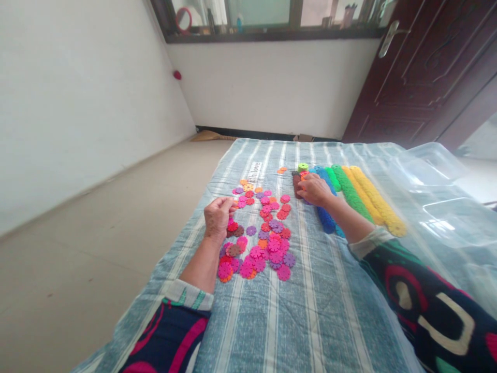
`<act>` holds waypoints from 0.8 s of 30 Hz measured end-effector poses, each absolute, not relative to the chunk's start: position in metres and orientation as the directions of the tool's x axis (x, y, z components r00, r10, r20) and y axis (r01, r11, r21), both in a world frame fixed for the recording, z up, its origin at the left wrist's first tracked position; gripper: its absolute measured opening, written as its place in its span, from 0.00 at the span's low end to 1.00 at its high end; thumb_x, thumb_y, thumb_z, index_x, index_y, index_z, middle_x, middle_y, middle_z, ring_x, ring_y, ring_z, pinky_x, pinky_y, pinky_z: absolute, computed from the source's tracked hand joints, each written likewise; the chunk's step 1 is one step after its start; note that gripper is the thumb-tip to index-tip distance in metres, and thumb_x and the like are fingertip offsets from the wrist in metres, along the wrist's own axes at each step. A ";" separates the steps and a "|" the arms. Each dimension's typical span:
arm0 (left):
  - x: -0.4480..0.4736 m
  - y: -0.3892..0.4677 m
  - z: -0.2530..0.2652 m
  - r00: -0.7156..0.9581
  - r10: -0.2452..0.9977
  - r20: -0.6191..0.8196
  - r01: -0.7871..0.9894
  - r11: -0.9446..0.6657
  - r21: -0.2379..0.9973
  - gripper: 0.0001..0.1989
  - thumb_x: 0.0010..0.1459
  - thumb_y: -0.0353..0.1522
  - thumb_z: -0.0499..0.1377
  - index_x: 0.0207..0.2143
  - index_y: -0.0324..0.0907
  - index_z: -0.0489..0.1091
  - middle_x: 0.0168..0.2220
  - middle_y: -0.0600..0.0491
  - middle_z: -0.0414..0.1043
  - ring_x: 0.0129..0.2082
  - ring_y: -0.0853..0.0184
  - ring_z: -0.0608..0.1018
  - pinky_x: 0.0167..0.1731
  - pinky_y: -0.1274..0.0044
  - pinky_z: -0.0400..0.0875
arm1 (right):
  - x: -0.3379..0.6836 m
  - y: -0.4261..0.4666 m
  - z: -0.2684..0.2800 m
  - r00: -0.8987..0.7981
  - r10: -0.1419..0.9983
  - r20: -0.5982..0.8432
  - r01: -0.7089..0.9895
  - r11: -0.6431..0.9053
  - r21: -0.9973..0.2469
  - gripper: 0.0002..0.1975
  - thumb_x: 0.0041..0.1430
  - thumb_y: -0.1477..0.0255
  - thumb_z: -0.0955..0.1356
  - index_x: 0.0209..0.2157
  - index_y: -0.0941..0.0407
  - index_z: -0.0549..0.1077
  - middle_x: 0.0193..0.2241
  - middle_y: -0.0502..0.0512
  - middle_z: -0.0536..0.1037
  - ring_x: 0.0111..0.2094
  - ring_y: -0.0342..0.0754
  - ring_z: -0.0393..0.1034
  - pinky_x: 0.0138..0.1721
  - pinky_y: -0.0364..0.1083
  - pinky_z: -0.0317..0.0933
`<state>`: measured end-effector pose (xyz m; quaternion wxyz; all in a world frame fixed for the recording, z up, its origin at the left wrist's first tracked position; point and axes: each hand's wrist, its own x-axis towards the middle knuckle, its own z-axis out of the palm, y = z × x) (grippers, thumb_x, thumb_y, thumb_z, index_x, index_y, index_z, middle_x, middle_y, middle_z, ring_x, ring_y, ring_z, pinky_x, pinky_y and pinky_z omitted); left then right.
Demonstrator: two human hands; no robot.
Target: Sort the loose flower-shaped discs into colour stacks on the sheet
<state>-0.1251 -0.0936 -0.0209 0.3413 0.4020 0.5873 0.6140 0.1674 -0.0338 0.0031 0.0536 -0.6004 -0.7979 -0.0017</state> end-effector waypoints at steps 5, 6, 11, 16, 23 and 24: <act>-0.125 -0.094 -0.021 -0.446 0.890 0.098 0.053 -0.083 0.995 0.12 0.43 0.38 0.62 0.25 0.38 0.73 0.22 0.53 0.73 0.20 0.73 0.71 0.20 0.82 0.65 | 0.167 -0.033 0.001 -0.275 0.957 0.093 0.958 0.281 -0.057 0.10 0.60 0.68 0.66 0.39 0.55 0.79 0.46 0.61 0.71 0.54 0.57 0.60 0.50 0.51 0.57; -0.125 -0.094 -0.021 -0.447 0.889 0.100 0.054 -0.085 0.995 0.12 0.43 0.38 0.62 0.25 0.38 0.73 0.21 0.53 0.73 0.20 0.73 0.71 0.20 0.82 0.65 | 0.167 -0.033 0.000 -0.275 0.956 0.097 0.958 0.281 -0.056 0.10 0.60 0.69 0.66 0.39 0.55 0.79 0.46 0.61 0.71 0.54 0.57 0.60 0.50 0.51 0.57; -0.125 -0.093 -0.021 -0.447 0.889 0.099 0.056 -0.083 0.995 0.12 0.43 0.38 0.62 0.26 0.38 0.73 0.22 0.53 0.74 0.20 0.73 0.72 0.20 0.82 0.65 | 0.166 -0.034 0.000 -0.278 0.953 0.116 0.956 0.287 -0.060 0.10 0.60 0.68 0.66 0.39 0.55 0.79 0.45 0.60 0.72 0.53 0.56 0.61 0.49 0.49 0.58; -0.125 -0.093 -0.021 -0.443 0.891 0.102 0.062 -0.082 0.995 0.12 0.43 0.39 0.62 0.25 0.38 0.73 0.22 0.53 0.73 0.20 0.73 0.71 0.20 0.82 0.65 | 0.167 -0.034 0.001 -0.275 0.952 0.136 0.956 0.286 -0.072 0.09 0.61 0.69 0.67 0.38 0.55 0.79 0.45 0.59 0.74 0.52 0.55 0.62 0.49 0.48 0.58; -0.125 -0.093 -0.021 -0.440 0.893 0.098 0.059 -0.080 0.995 0.12 0.43 0.38 0.62 0.25 0.38 0.73 0.21 0.53 0.73 0.20 0.73 0.71 0.20 0.82 0.65 | 0.167 -0.052 0.000 -0.228 0.946 0.229 0.953 0.265 -0.145 0.10 0.62 0.71 0.65 0.41 0.56 0.78 0.45 0.60 0.75 0.50 0.54 0.65 0.48 0.48 0.58; -0.125 -0.093 -0.021 -0.440 0.893 0.097 0.057 -0.079 0.995 0.12 0.43 0.38 0.62 0.25 0.38 0.73 0.21 0.53 0.73 0.20 0.74 0.71 0.20 0.82 0.64 | 0.164 -0.057 -0.002 -0.245 0.940 0.237 0.945 0.286 -0.158 0.09 0.62 0.72 0.65 0.39 0.56 0.78 0.44 0.59 0.76 0.49 0.54 0.65 0.47 0.48 0.58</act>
